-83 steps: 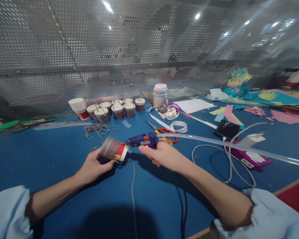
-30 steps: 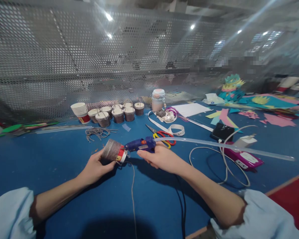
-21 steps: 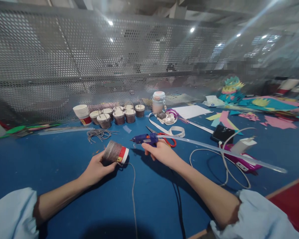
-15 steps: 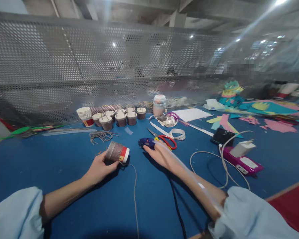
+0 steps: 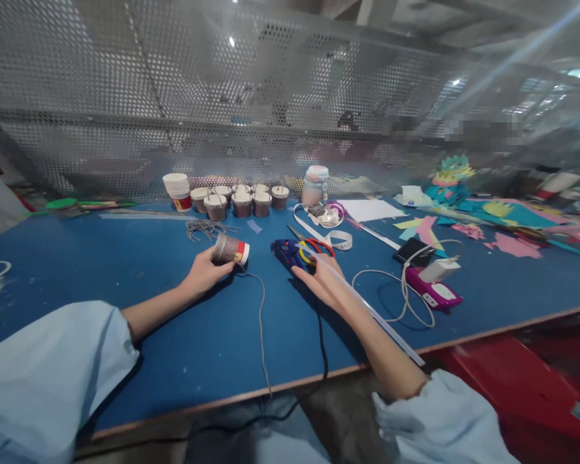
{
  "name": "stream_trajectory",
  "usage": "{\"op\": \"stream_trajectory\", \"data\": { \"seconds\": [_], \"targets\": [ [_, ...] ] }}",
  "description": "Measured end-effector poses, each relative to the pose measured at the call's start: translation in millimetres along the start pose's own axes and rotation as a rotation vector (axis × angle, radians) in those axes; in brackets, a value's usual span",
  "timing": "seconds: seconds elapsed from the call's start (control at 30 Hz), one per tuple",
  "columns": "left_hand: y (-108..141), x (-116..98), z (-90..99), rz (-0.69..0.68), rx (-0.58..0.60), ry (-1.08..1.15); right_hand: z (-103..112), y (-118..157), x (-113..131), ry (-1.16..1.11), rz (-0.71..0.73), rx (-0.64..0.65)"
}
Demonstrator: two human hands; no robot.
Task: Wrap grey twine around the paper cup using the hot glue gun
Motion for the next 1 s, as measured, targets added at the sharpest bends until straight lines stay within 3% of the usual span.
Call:
{"op": "stream_trajectory", "data": {
  "seconds": [0.1,0.23,0.37,0.47,0.57,0.67,0.83,1.0],
  "targets": [
    [-2,3,2.8,0.010,-0.027,0.013,12,29,3,0.024,-0.025,-0.037],
    [-4,6,4.2,-0.002,-0.037,0.022,16,43,44,-0.101,0.108,0.044],
    [-5,6,5.8,-0.028,-0.013,0.028,7,16,102,-0.243,0.303,0.107],
    [-5,6,9.3,-0.035,-0.009,0.038,-7,-17,129,-0.271,0.379,0.056],
    [-5,6,14.3,-0.034,-0.030,0.044,-20,-39,136,-0.284,0.378,-0.078],
    [-6,6,18.7,-0.028,-0.053,0.040,-33,-42,133,-0.341,0.394,-0.169],
    [-4,4,21.4,-0.002,-0.062,0.032,-54,-37,127,-0.461,0.447,-0.184],
    [-5,7,17.8,0.014,-0.036,0.046,-65,-45,125,-0.528,0.410,-0.208]
  ]
}}
Point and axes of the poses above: each hand's wrist, its own y-axis away from the middle knuckle, its own z-axis out of the back of the hand, x = y × z, the point moved 7 cm from there along -y, towards the middle knuckle, and after that the axes turned 14 degrees about z, right-handed, at the moved point
